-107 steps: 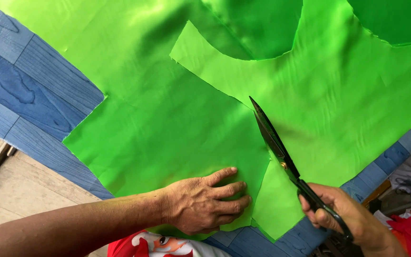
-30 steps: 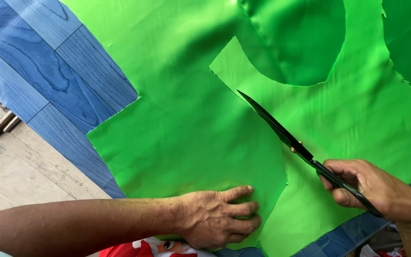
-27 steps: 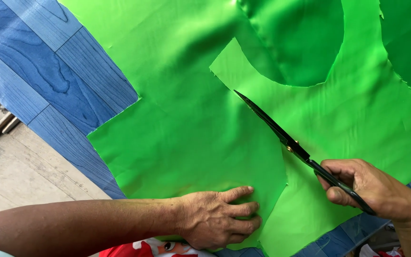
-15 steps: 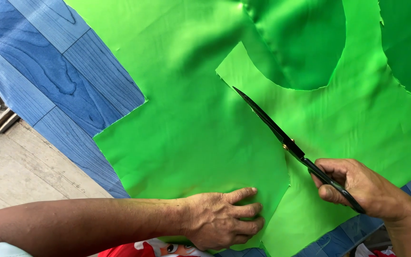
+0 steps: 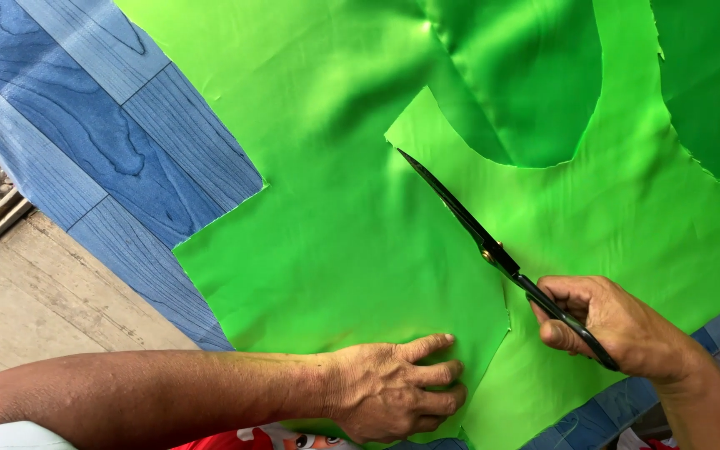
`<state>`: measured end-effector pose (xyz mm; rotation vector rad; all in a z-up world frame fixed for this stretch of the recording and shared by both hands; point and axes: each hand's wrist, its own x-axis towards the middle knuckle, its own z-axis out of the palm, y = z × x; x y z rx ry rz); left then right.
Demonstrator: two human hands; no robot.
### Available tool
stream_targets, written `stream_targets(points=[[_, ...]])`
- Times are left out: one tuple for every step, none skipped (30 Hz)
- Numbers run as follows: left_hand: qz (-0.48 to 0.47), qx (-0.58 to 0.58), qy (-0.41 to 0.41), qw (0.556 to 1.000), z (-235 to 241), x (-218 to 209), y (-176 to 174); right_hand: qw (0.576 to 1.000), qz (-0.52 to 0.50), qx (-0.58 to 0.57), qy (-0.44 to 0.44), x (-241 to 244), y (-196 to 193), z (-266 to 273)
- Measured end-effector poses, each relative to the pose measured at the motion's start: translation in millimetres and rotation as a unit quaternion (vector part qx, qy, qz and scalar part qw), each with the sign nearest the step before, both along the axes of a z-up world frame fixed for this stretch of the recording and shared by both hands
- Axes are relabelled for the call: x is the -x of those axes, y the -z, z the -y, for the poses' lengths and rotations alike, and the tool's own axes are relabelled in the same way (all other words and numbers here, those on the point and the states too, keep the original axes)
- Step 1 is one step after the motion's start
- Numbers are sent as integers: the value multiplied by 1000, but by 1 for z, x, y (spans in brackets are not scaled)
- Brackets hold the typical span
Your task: The person uses a pair of scissors to cut a large piece of bright green fabric laid out on a blue surface. They carefully follow a pre-drawn or pre-cut pattern, separating a shaped piece from the main sheet of material.
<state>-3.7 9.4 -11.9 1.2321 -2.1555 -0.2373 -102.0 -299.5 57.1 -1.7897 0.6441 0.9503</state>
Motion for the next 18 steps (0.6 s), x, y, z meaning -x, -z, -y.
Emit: stream_targets(points=[[0, 0, -1, 1000, 0, -1, 0, 1000, 0, 0, -1, 1, 1, 0], [1, -2, 1, 1000, 0, -1, -1, 1000, 8, -11, 4, 1, 1, 0], [1, -4, 3, 1000, 0, -2, -1, 1000, 16, -22, 10, 2, 1, 0], [1, -3, 3, 1000, 0, -2, -1, 1000, 16, -21, 10, 1, 2, -1], [3, -9, 7, 1000, 0, -1, -1, 1000, 16, -14, 9, 0, 2, -1], [5, -14, 12, 1000, 0, -1, -1, 1000, 16, -6, 9, -1, 3, -2], [5, -12, 12, 1000, 1, -2, -1, 1000, 17, -4, 9, -6, 1, -3], [13, -17, 16, 1000, 1, -2, -1, 1000, 4, 17, -13, -11, -1, -5], [20, -21, 19, 999, 1, -2, -2, 999, -8, 38, -35, -15, -3, -7], [21, -20, 20, 999, 1, -2, -2, 999, -8, 38, -34, -18, -3, -9], [16, -17, 14, 1000, 0, -1, -2, 999, 3, 29, -27, -21, -4, -11], [12, -15, 7, 1000, 0, -2, -2, 1000, 13, 19, -21, -24, -4, -14], [12, -15, 7, 1000, 0, -2, -2, 999, 14, 19, -21, -26, -4, -14], [10, -14, 5, 1000, 0, -1, -1, 1000, 13, 21, -19, -27, -4, -15], [8, -13, 3, 1000, -1, 0, -1, 1000, 12, 22, -17, -27, -5, -16], [9, -12, 2, 1000, 0, -1, -1, 999, 13, 23, -18, -28, -5, -16], [15, -12, 0, 1000, 0, -1, -1, 999, 13, 24, -19, -29, -5, -17], [22, -12, -1, 1000, 0, -1, -1, 999, 13, 24, -20, -29, -5, -17]])
